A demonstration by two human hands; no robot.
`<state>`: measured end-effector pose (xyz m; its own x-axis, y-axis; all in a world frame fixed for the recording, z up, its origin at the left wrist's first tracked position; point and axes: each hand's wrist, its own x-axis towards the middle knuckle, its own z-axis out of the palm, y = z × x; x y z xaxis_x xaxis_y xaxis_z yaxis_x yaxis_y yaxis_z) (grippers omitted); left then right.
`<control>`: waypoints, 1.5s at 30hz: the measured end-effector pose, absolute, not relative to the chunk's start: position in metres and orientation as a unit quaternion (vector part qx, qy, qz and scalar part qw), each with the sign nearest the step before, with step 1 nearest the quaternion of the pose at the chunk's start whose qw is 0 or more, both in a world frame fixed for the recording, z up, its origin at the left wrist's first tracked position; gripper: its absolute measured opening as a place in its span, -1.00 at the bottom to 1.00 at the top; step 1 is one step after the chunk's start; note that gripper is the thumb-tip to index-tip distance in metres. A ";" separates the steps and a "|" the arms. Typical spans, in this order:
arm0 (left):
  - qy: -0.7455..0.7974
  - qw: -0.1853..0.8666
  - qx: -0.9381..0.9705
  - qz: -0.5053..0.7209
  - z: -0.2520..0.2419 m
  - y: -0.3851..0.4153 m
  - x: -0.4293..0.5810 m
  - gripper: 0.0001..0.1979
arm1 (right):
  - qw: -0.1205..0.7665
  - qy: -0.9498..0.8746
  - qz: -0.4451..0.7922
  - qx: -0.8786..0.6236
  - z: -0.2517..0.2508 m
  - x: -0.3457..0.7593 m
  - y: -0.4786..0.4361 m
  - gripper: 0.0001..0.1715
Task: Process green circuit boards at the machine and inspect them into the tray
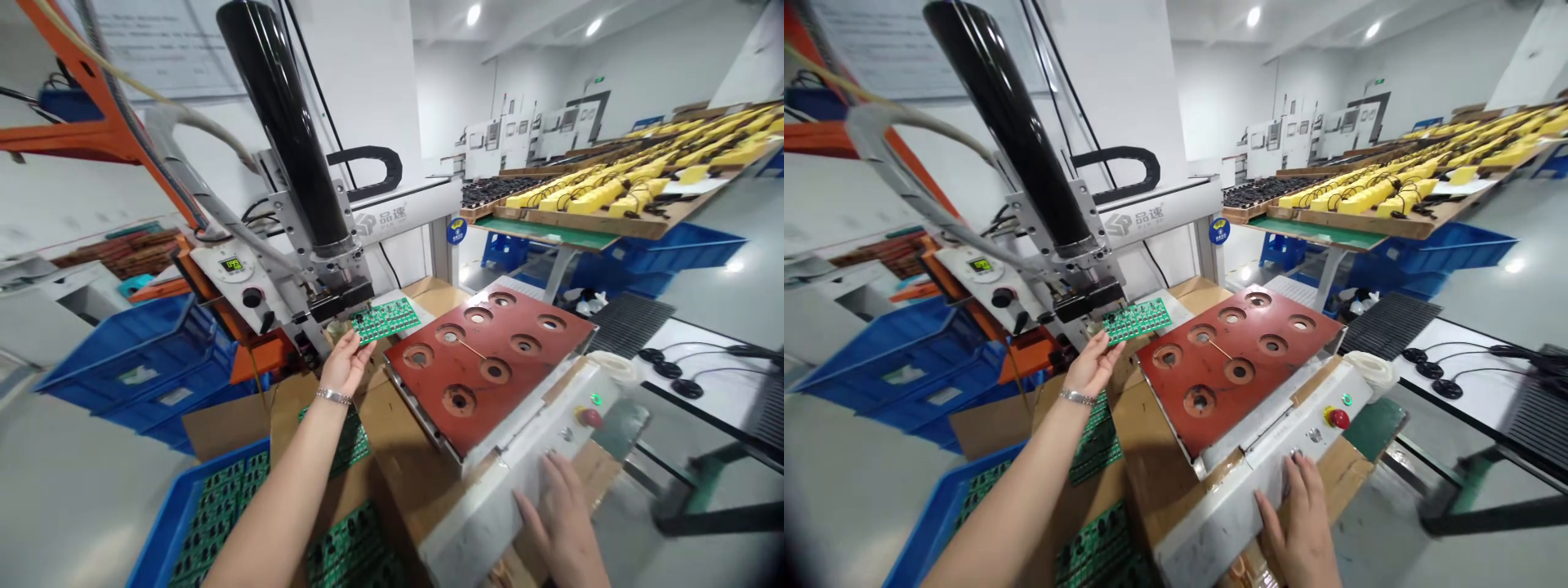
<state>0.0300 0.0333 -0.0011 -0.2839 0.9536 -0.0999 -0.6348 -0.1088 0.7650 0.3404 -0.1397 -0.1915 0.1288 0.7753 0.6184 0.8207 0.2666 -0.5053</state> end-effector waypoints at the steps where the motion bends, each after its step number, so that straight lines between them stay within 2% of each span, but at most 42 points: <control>1: 0.367 0.558 0.217 0.712 0.000 0.034 0.030 -0.81 | 0.444 -0.661 -0.026 -0.604 -0.191 0.341 -0.140 -0.28; 45: 0.375 0.551 0.215 0.714 0.004 0.038 0.033 -0.77 | 0.449 -0.654 -0.019 -0.609 -0.190 0.340 -0.140 -0.28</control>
<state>0.0333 0.0379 0.0041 -0.2996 0.9482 -0.1058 -0.6251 -0.1113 0.7726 0.3400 -0.1398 -0.1896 0.1436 0.7790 0.6103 0.8136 0.2582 -0.5210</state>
